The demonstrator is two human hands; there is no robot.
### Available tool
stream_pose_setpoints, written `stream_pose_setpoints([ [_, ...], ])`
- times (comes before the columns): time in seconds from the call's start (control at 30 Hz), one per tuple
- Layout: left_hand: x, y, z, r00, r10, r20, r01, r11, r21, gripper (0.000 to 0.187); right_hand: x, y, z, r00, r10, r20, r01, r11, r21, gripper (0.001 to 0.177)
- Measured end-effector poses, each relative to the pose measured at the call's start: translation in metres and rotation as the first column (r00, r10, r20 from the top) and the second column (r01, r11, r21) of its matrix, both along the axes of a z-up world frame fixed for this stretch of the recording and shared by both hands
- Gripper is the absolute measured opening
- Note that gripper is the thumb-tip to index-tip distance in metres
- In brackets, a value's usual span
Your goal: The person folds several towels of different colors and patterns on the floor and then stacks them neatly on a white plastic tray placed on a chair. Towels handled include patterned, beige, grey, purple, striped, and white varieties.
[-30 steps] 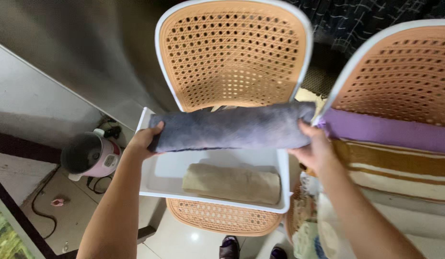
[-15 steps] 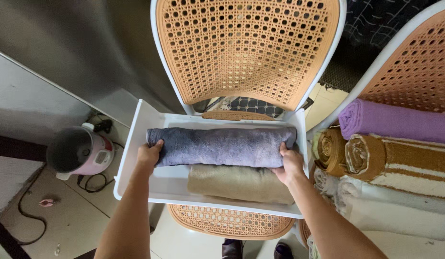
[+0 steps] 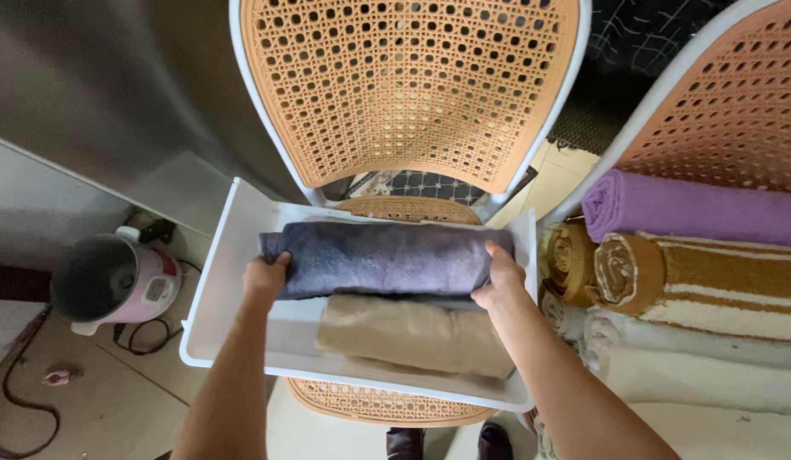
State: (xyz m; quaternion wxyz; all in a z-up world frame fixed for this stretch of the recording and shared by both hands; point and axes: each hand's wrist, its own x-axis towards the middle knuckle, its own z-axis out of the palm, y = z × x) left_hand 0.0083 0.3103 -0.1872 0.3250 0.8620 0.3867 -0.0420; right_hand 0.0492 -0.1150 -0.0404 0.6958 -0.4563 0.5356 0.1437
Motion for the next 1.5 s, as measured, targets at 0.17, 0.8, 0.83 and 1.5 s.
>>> stream_pose_setpoints([
  [0.17,0.006,-0.021,-0.022,0.999,-0.028,-0.039,0.027,0.999,-0.023,0.063,-0.006,-0.022,0.042,0.794,0.604,-0.073,-0.607,0.781,-0.148,0.061],
  [0.8,0.072,-0.301,0.191,0.768,-0.553,0.323,0.569,0.821,0.054,0.043,0.016,-0.326,0.153,-0.07,0.776,-0.627,-0.419,-0.593,-0.687,0.104],
  [0.83,0.071,-0.33,0.202,0.928,-0.308,0.211,0.371,0.829,-0.419,0.057,0.015,-0.335,0.151,-0.12,0.625,-0.771,-0.426,-0.734,-0.529,0.128],
  [1.5,0.049,-0.553,0.277,0.888,-0.346,0.302,0.449,0.512,-0.732,0.085,-0.016,-0.373,0.142,0.13,0.784,-0.607,-0.504,-0.475,-0.721,0.119],
])
